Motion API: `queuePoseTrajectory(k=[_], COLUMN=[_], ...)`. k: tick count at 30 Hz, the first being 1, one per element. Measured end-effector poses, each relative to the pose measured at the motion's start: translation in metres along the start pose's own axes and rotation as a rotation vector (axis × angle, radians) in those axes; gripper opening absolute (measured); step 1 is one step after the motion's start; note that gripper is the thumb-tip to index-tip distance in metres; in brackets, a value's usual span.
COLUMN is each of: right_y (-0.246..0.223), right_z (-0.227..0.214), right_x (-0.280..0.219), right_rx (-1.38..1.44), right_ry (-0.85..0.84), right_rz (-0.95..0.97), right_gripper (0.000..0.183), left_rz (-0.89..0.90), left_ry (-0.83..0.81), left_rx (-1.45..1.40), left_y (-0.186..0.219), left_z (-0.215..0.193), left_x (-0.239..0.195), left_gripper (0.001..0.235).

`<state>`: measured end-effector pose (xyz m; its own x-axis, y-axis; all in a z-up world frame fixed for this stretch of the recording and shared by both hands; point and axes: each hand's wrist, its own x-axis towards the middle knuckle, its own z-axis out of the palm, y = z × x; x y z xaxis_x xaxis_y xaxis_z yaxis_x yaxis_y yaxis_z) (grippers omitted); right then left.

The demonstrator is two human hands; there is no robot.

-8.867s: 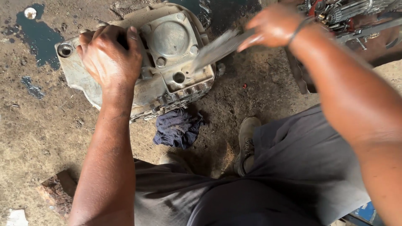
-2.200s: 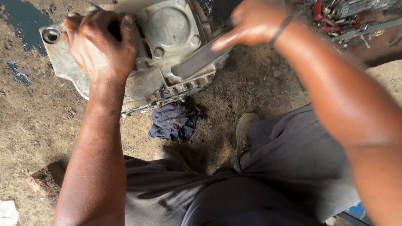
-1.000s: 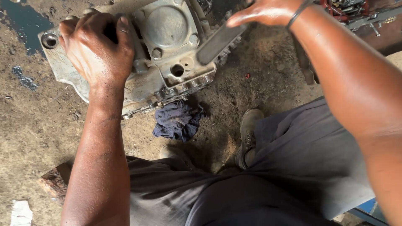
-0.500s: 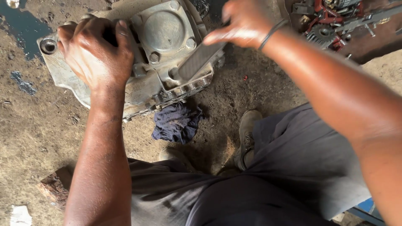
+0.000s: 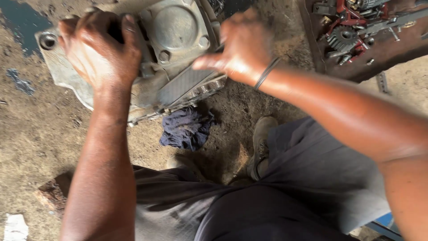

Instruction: The person scrubs a metallic engine casing with a wire brush, focusing on the interior and exterior surfaces. After scrubbing, the person wipes the part with a dark cloth.

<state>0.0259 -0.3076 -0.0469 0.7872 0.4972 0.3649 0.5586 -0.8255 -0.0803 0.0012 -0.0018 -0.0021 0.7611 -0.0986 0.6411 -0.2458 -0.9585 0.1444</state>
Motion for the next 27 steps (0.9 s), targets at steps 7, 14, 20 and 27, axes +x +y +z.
queuePoseTrajectory(k=[7, 14, 20, 27], right_y=[0.089, 0.019, 0.072, -0.017], right_z=[-0.029, -0.011, -0.031, 0.003], right_x=[0.018, 0.001, 0.015, 0.008], right_rx=[0.435, -0.055, 0.226, -0.041], right_ry=[-0.436, 0.059, -0.384, 0.280], right_rz=[0.280, -0.062, 0.271, -0.126], right_gripper=[0.067, 0.083, 0.080, 0.087], left_rz=[0.027, 0.043, 0.014, 0.029], left_ry=[0.008, 0.052, 0.017, 0.045], left_rx=[-0.070, -0.057, -0.096, -0.039], left_y=[-0.004, 0.005, -0.001, -0.002], left_z=[-0.002, -0.008, -0.003, 0.001], left_x=[-0.005, -0.002, -0.003, -0.006], left_gripper=[0.012, 0.011, 0.012, 0.013])
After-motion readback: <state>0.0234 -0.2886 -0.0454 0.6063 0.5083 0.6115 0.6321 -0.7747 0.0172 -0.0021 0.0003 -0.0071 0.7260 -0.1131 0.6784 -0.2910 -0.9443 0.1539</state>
